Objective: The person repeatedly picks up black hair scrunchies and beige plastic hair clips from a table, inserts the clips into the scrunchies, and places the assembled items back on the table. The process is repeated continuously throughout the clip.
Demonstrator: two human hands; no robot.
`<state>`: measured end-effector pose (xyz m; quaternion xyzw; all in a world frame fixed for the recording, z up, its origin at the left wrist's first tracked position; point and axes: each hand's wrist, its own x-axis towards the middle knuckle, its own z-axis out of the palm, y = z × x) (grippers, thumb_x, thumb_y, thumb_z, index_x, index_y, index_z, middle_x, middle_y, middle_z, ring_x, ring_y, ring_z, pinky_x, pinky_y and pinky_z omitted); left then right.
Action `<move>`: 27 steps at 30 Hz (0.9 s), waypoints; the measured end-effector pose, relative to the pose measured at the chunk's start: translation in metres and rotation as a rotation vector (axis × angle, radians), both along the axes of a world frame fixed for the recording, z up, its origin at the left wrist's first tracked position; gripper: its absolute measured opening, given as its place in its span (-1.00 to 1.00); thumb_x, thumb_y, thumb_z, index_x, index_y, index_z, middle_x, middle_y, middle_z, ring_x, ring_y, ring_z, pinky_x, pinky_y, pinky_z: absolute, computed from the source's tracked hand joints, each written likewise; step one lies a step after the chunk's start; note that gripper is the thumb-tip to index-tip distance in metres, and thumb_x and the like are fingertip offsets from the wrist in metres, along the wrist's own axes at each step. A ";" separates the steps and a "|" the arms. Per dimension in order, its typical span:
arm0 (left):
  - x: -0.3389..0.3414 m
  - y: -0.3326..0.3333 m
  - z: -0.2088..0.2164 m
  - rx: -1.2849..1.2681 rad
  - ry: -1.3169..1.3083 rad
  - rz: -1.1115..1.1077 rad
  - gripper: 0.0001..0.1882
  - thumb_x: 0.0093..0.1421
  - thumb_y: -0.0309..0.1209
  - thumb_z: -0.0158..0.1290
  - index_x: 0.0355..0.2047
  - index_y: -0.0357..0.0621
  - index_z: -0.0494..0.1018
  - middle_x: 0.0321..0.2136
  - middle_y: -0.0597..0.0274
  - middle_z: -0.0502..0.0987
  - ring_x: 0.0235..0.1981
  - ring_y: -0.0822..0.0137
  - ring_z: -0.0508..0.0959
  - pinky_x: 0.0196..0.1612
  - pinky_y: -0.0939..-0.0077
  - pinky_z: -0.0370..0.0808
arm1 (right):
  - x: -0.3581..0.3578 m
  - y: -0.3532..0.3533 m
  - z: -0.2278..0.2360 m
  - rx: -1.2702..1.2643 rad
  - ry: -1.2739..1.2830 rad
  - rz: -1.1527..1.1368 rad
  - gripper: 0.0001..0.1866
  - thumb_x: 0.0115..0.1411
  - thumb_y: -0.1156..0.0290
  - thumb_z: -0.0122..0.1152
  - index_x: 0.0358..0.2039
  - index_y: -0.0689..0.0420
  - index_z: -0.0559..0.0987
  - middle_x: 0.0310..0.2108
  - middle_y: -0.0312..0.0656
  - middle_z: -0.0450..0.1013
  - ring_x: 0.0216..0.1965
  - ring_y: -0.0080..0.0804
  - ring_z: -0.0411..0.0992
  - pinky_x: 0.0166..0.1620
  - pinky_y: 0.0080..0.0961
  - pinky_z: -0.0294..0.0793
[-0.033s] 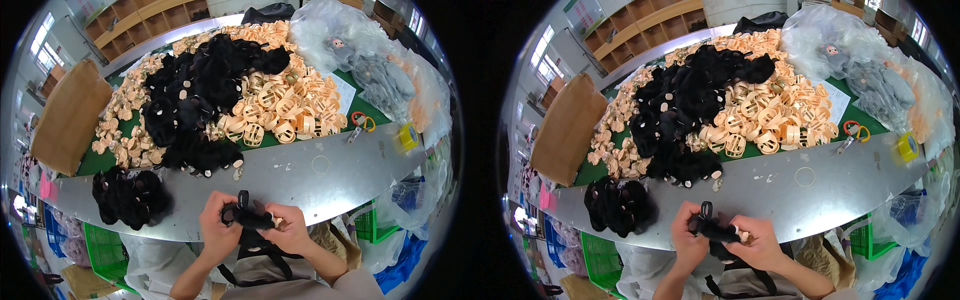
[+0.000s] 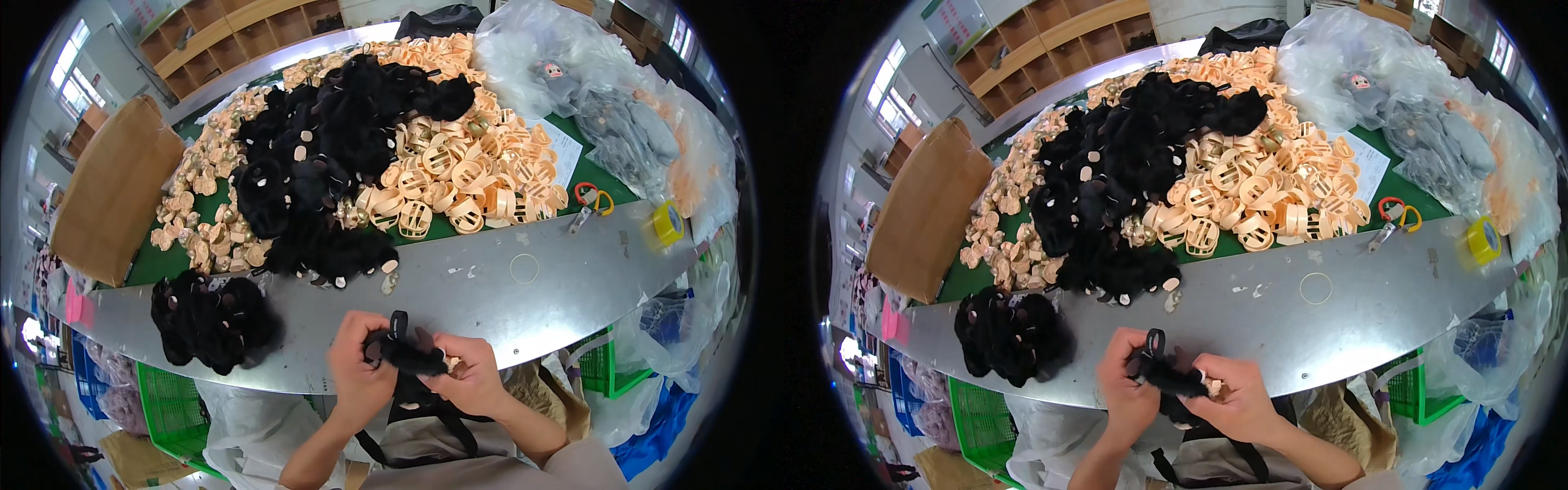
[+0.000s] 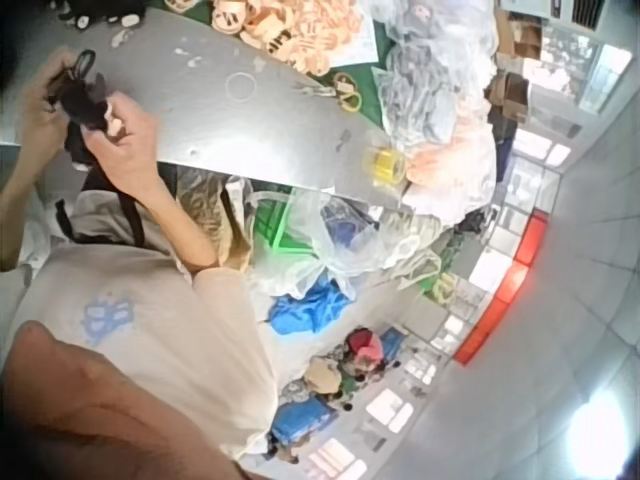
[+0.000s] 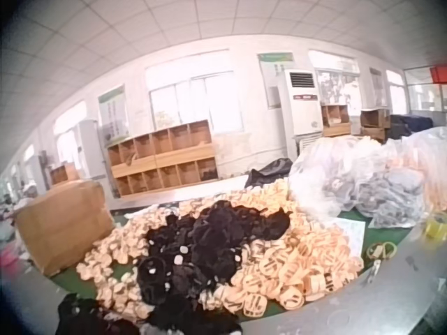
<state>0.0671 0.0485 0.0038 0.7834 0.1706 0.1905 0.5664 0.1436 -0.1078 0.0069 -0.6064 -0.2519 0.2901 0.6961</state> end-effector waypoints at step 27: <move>-0.044 -0.020 -0.012 -1.103 -0.348 0.125 -0.39 0.20 -0.27 0.19 0.16 -0.29 0.24 0.01 0.08 0.47 -0.03 0.22 0.53 0.00 0.32 0.53 | -0.021 -0.017 0.016 0.021 -0.104 -0.167 -0.70 0.31 0.48 0.06 0.01 0.20 0.27 -0.24 -0.04 0.49 -0.38 -0.58 0.41 -0.31 -0.68 0.47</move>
